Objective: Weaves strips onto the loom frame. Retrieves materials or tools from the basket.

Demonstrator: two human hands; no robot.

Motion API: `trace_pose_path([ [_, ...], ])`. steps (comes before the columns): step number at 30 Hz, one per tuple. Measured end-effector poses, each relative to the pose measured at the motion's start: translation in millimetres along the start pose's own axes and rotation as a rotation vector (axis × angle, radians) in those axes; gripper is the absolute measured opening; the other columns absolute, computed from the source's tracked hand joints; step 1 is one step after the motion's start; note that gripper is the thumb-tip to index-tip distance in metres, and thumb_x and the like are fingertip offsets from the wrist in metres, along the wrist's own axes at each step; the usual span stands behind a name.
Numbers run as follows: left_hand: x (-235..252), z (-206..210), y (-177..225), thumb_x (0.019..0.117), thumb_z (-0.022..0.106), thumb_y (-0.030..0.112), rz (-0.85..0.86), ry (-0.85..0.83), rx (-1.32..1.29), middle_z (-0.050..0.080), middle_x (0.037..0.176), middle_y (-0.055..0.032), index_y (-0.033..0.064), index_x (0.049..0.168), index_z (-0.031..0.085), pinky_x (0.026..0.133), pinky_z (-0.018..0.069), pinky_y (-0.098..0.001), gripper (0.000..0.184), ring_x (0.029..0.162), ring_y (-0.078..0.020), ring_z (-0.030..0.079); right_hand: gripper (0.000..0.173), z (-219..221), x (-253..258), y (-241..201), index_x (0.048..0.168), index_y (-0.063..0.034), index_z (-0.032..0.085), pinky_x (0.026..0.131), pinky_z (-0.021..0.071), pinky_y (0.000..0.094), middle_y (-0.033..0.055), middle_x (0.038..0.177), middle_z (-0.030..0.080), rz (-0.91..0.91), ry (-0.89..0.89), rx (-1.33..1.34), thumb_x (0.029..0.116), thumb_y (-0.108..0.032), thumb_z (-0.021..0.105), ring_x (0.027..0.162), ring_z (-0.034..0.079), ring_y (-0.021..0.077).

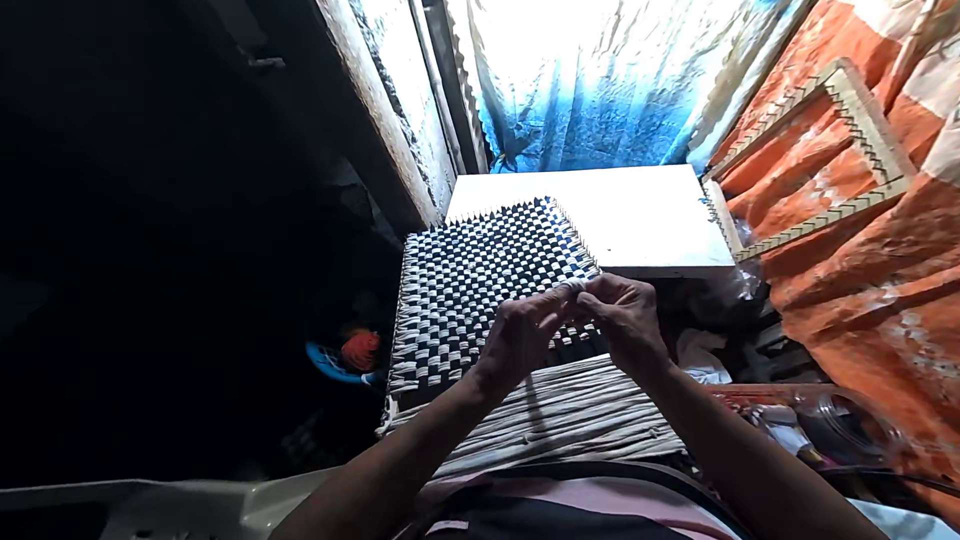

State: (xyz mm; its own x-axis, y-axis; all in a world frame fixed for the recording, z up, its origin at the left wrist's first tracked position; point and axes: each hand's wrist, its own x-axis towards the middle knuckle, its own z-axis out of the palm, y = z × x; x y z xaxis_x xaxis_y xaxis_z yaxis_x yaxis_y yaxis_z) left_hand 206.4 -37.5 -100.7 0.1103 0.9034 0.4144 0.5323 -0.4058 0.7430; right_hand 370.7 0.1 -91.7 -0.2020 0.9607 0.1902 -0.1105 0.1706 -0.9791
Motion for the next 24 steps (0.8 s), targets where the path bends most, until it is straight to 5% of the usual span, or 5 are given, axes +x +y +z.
trace_pose_path([
  [6, 11.5, -38.0, -43.9, 0.1056, 0.044, 0.001, -0.467, 0.079, -0.604, 0.069, 0.111, -0.0098, -0.0005, 0.135, 0.055, 0.08, 0.0615, -0.0336, 0.031, 0.083, -0.0146, 0.07, 0.021, -0.9, 20.2, 45.9, 0.104, 0.0018, 0.073, 0.064, 0.0586, 0.0356, 0.0094, 0.081, 0.071, 0.13, -0.376, -0.453, 0.1015, -0.013, 0.058, 0.063, 0.065, 0.0147],
  [9, 15.4, -49.0, -61.7, 0.1072, 0.044, 0.011, -0.683, 0.233, -0.903, 0.064, 0.091, -0.0043, 0.0026, 0.127, 0.058, 0.073, 0.0594, -0.0309, 0.026, 0.072, -0.0125, 0.065, 0.024, 0.1, 18.7, 77.7, 0.106, -0.0046, 0.077, 0.088, 0.0548, 0.0525, 0.0138, 0.097, 0.074, 0.268, -0.644, -0.873, 0.0994, -0.02, 0.059, 0.091, 0.07, 0.0266],
  [14, 4.7, -48.3, -72.9, 0.1063, 0.05, 0.01, -0.532, 0.212, -0.744, 0.054, 0.079, 0.0037, 0.0101, 0.114, 0.059, 0.053, 0.0445, -0.0174, 0.012, 0.055, -0.0024, 0.045, 0.027, 19.3, 5.7, 79.4, 0.109, -0.0072, 0.076, 0.097, 0.0498, 0.0594, 0.0173, 0.111, 0.073, 0.293, -0.723, -1.182, 0.1007, -0.025, 0.058, 0.112, 0.067, 0.0353],
  [20, 2.2, -51.2, -64.2, 0.1083, 0.044, 0.01, -0.224, -0.154, -0.497, 0.062, 0.089, -0.0022, 0.0097, 0.109, 0.061, 0.053, 0.0402, -0.0195, 0.017, 0.061, -0.0065, 0.048, 0.042, 29.8, -4.9, 76.0, 0.097, 0.0026, 0.068, 0.086, 0.048, 0.0621, 0.0238, 0.104, 0.069, 0.28, -0.878, -1.398, 0.1005, -0.038, 0.059, 0.105, 0.066, 0.0417],
  [24, -0.7, -34.1, -67.4, 0.1043, 0.049, 0.004, -0.26, -0.369, -0.462, 0.065, 0.089, -0.0022, 0.005, 0.11, 0.066, 0.062, 0.0462, -0.0227, 0.018, 0.067, -0.0068, 0.053, 0.038, 24.1, 2.9, 87.3, 0.095, -0.0018, 0.071, 0.085, 0.0496, 0.0622, 0.0205, 0.103, 0.069, 0.397, -0.845, -1.307, 0.0943, -0.04, 0.064, 0.104, 0.066, 0.0389],
])
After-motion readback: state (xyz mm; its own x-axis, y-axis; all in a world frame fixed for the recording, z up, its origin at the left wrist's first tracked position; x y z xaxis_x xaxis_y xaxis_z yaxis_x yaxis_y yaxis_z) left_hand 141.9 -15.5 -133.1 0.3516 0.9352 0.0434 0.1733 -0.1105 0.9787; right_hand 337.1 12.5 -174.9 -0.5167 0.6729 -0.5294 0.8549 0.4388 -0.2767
